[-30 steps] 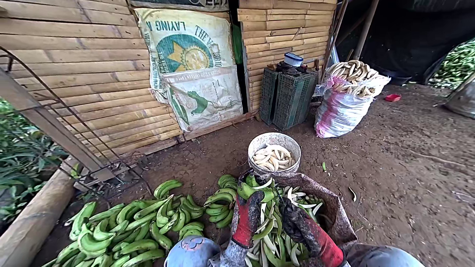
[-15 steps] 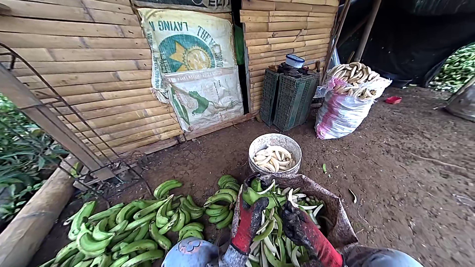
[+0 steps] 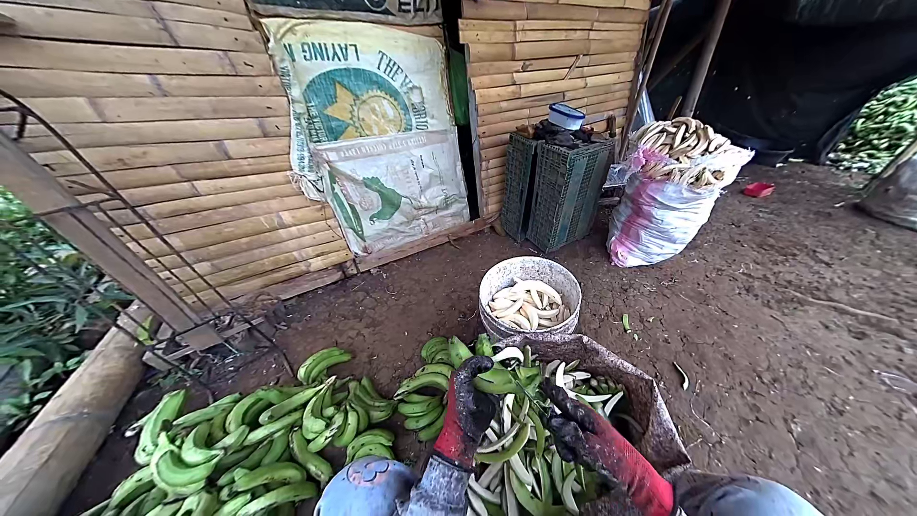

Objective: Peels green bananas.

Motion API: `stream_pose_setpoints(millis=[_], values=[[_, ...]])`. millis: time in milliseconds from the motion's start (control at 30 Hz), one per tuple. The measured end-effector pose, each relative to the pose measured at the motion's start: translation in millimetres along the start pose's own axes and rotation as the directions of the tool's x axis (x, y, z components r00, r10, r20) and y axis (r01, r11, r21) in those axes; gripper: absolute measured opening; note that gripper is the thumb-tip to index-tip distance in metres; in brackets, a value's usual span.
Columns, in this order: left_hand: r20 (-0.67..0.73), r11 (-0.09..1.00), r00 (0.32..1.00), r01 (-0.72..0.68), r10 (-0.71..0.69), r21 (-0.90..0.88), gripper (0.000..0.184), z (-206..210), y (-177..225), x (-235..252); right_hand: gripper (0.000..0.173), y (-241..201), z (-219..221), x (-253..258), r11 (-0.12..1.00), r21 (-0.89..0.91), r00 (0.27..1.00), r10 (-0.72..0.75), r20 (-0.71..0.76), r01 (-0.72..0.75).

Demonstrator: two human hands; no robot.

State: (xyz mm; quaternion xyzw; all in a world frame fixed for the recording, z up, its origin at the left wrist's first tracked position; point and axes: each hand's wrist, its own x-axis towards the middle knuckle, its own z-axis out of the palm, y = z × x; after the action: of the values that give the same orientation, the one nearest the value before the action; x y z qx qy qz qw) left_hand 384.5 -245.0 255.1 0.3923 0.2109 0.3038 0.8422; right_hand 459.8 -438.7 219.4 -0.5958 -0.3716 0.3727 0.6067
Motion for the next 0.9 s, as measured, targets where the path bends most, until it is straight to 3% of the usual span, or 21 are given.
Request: stream_pose_setpoints(millis=[100, 167, 500, 667, 733, 800, 900], values=[[0.002, 1.0, 1.0, 0.008, -0.008, -0.014, 0.025, -4, 2, 9, 0.07, -2, -8, 0, 0.953, -0.296, 0.998, -0.06, 0.027, 0.066], [-0.009, 0.999, 1.0, -0.022, 0.022, 0.029, 0.024, -7, -2, 9, 0.069, -2, -3, -1, 0.936, -0.345, 0.998, -0.064, 0.008, 0.063], [0.023, 0.961, 1.0, 0.008, -0.015, 0.276, 0.023, -26, -33, 15, 0.052, 15, 11, -4, 0.975, -0.22, 0.999, -0.029, -0.042, 0.019], [-0.13, 0.926, 0.99, -0.006, 0.06, 0.377, 0.025, -18, -43, 10, 0.056, 34, 20, -2, 0.986, -0.16, 0.986, 0.023, -0.166, -0.05], [-0.12, 0.942, 0.992, 0.013, 0.029, 0.335, 0.024, -20, -45, 12, 0.056, 34, 18, -2, 0.995, -0.064, 0.988, 0.064, -0.139, -0.074], [0.013, 0.963, 0.999, 0.028, -0.032, 0.268, 0.026, -26, -40, 16, 0.052, 28, 11, -4, 0.994, 0.037, 0.993, 0.104, -0.054, -0.102], [0.181, 0.985, 0.969, 0.173, -0.167, -0.016, 0.027, -29, -31, 19, 0.056, 24, 6, -8, 0.989, 0.073, 0.987, 0.134, -0.09, -0.128]])
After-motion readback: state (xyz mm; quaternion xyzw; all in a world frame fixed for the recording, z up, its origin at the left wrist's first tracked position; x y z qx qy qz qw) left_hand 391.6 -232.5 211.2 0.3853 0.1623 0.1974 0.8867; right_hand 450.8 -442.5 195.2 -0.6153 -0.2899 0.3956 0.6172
